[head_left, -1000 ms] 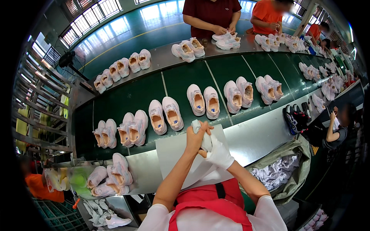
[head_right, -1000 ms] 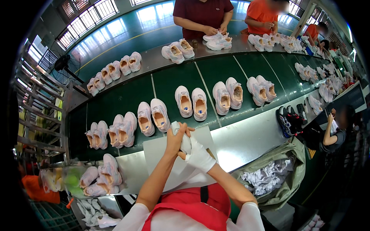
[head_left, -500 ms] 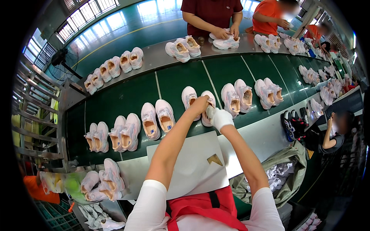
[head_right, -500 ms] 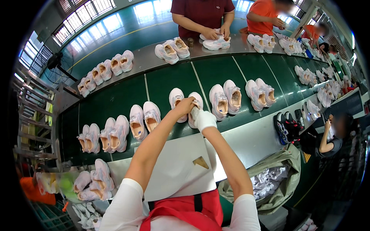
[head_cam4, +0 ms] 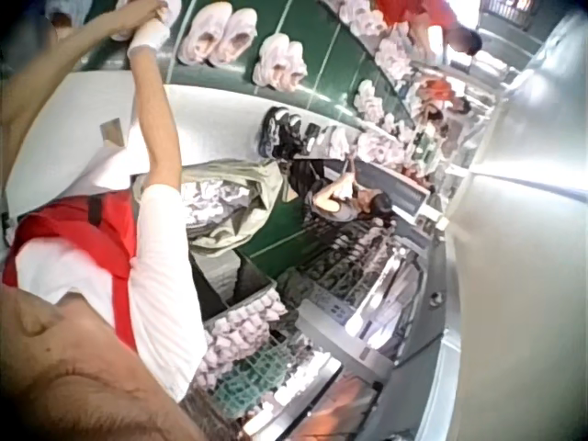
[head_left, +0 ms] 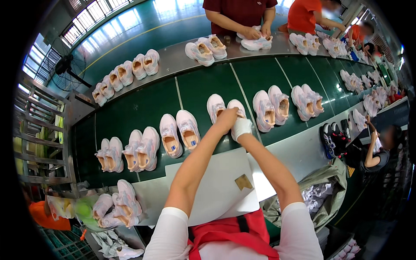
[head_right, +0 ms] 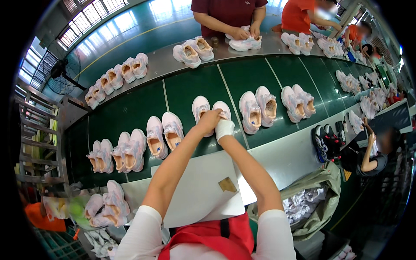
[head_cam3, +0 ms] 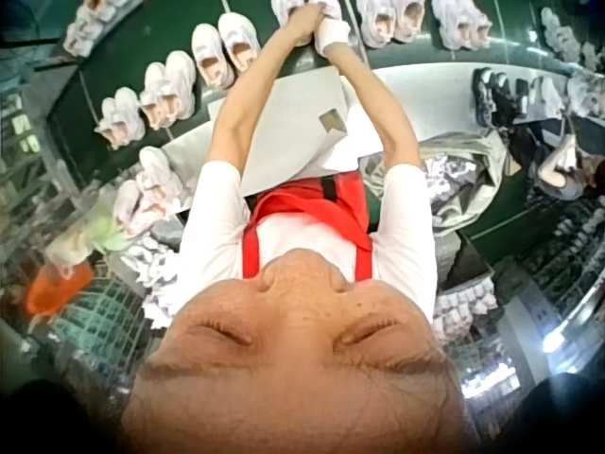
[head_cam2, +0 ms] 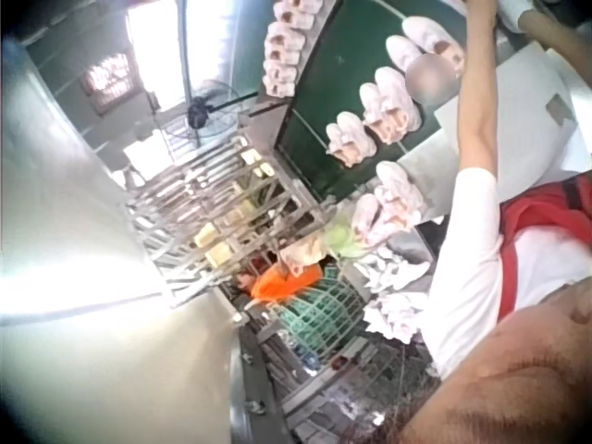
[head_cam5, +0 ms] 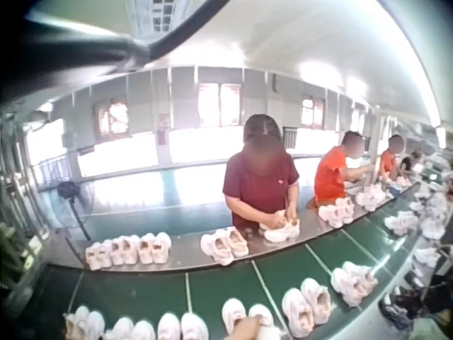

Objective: The person stands at a conveyor belt in a factory, picking up white shoes and stuffing them with white paper. They then place the stuffed shoes back onto the moving belt. The person also handles a large sack of paper and a small wooden block on the table.

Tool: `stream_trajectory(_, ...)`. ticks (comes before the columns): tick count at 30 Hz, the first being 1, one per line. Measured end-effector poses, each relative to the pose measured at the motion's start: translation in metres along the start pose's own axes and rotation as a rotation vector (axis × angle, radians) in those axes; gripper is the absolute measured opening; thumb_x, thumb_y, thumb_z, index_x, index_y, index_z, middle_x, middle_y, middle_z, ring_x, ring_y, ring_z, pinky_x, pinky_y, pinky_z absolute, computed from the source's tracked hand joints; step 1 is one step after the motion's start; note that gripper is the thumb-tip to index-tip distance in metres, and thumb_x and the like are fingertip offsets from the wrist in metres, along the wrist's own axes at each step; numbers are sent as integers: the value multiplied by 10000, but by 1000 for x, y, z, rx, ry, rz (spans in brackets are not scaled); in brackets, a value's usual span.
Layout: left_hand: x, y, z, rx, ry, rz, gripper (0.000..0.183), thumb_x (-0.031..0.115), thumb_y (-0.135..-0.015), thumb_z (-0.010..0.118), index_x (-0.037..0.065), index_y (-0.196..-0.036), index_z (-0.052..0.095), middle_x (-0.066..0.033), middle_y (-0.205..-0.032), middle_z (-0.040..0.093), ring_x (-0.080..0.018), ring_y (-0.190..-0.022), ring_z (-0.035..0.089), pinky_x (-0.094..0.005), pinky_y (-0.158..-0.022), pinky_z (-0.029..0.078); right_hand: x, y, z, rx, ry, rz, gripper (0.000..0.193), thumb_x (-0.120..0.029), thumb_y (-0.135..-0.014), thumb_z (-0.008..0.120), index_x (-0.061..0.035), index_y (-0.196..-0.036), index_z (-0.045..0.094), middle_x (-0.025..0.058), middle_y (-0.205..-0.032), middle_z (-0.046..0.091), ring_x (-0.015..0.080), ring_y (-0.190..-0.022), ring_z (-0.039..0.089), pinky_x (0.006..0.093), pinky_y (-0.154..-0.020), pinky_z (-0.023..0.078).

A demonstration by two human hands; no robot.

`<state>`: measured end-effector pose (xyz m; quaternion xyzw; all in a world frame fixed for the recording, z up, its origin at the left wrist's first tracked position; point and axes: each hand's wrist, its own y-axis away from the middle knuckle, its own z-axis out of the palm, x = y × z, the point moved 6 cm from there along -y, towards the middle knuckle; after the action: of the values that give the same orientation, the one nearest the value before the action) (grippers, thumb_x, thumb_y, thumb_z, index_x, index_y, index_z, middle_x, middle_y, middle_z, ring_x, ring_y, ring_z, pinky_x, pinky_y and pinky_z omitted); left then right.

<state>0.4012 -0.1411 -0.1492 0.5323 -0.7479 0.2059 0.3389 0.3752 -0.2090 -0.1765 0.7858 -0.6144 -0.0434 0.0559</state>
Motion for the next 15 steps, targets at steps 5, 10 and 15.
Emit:
stream_trajectory(5, -8, 5, -6, -44, 172, 127, 483, 97, -686, 668, -2, -1144, 548, -220, -1018, 624, -344, -939, 608, -380, -808, 474, 41, 38, -102, -48, -361, 4, 393, -247, -767, 624, 12, -1060, 584, 186, -850, 660, 333, -816, 647, 380, -723, 508)
stream_trajectory(10, 18, 5, 6, 74, -136, 24, 501, 28, -635, 682, 5, -1068, 432, -221, -1015, 506, -408, -921, 556, -429, -776, 480, 59, 20, -58, 25, -628, -37, 478, -121, -672, 710, -36, -1096, 506, 207, -1049, 585, 386, -947, 585, 414, -810, 478)
stream_trajectory(15, 31, 0, 12, 258, -254, -111, 328, -32, -705, 595, 4, -988, 433, -236, -954, 528, -389, -906, 573, -435, -728, 492, 48, -1, -30, 149, -541, 183, 275, -109, -796, 573, -51, -1058, 512, 230, -1021, 587, 417, -942, 569, 438, -784, 472)
